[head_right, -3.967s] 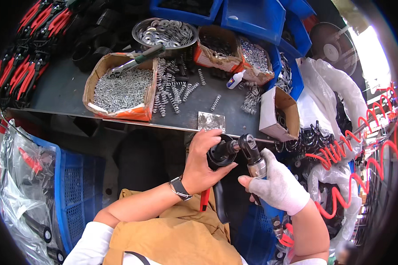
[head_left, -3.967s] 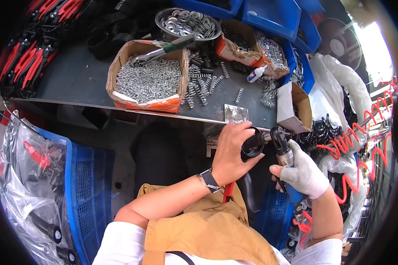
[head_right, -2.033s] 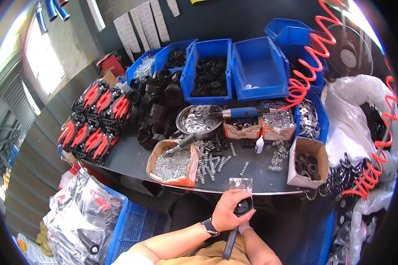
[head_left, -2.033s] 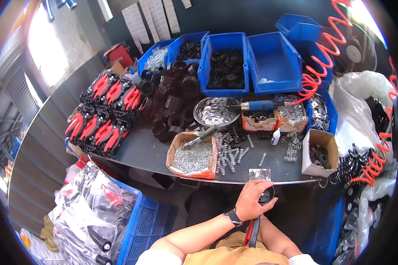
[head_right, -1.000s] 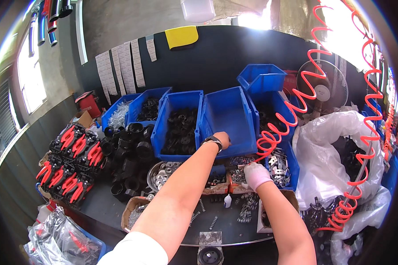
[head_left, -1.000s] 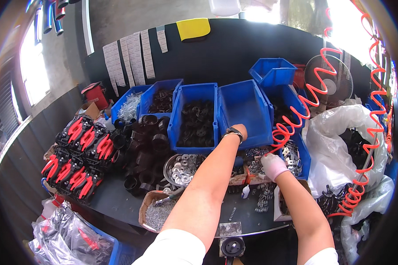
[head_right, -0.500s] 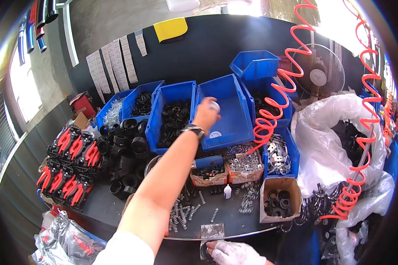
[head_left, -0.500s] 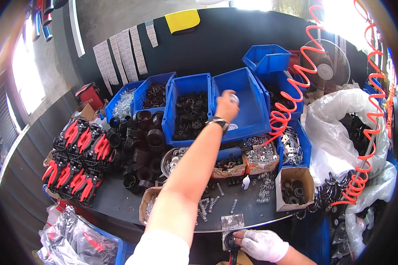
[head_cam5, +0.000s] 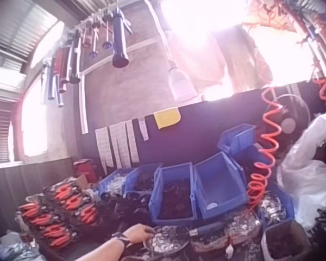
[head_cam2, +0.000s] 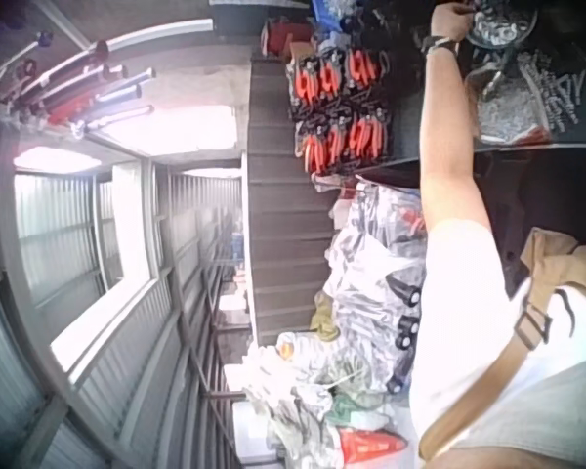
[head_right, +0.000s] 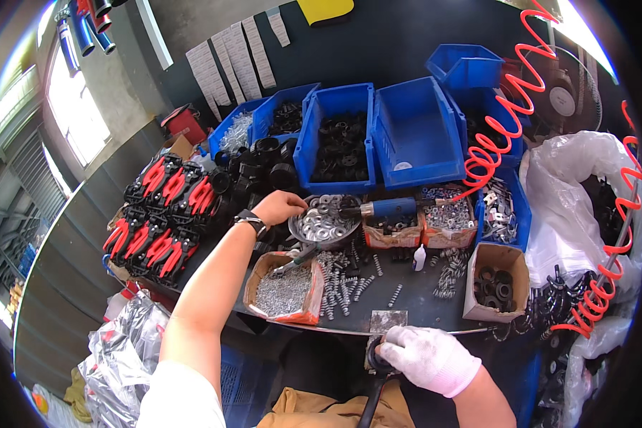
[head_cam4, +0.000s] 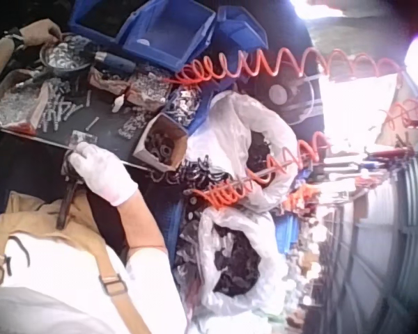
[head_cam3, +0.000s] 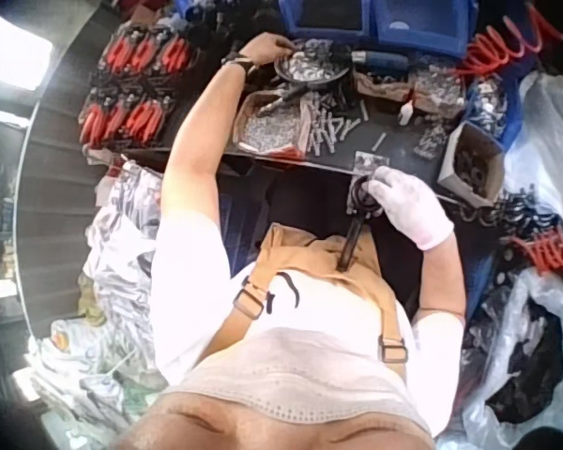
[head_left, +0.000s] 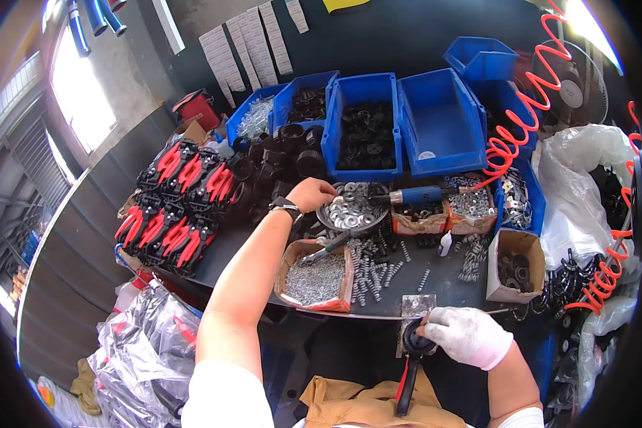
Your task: The person assembles caulking guns by fitting handles, rods, washers, and barrels together, applying liquid from a small bottle onto components, and tightening fasteners with a pneumatic tool. They then place the completed caulking guns into plastic bags and store them in a bin.
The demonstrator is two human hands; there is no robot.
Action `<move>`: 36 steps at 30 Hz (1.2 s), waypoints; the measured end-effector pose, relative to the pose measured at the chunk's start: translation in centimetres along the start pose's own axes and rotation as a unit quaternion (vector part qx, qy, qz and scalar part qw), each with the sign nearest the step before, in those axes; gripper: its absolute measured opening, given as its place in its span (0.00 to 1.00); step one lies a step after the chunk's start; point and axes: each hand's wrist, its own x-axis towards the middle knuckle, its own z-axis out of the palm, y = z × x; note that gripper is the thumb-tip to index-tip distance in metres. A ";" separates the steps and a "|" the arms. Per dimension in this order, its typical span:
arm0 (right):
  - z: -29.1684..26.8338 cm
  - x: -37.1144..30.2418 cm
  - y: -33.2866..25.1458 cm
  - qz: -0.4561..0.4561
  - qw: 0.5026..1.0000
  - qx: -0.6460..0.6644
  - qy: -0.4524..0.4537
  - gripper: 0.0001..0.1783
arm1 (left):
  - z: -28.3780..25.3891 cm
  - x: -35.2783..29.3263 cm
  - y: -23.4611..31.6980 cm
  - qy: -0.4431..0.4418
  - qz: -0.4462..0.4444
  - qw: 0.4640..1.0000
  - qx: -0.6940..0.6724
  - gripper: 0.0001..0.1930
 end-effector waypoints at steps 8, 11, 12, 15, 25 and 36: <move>-0.3 0.8 -0.7 0.076 0.997 -0.011 -0.029 0.07 | 5.9 0.6 0.5 -0.059 0.006 0.975 0.212 0.17; 0.2 0.9 -0.5 0.057 0.998 -0.016 -0.009 0.08 | 7.1 0.9 0.3 -0.024 -0.033 0.972 0.233 0.20; 0.3 0.8 -0.6 0.060 0.998 -0.018 0.005 0.09 | 7.2 0.8 0.4 -0.023 -0.036 0.972 0.232 0.20; 0.7 0.9 -0.9 0.082 0.996 -0.036 0.014 0.10 | 6.4 0.4 1.5 0.008 -0.058 0.987 0.148 0.15; 3.0 0.7 -3.2 0.208 0.950 -0.216 0.088 0.25 | 4.7 -5.0 6.5 0.180 0.112 0.966 -0.145 0.14; 6.2 -2.7 0.0 0.179 0.906 0.280 0.261 0.36 | 18.2 -24.5 15.6 -0.018 -0.129 0.691 -0.711 0.21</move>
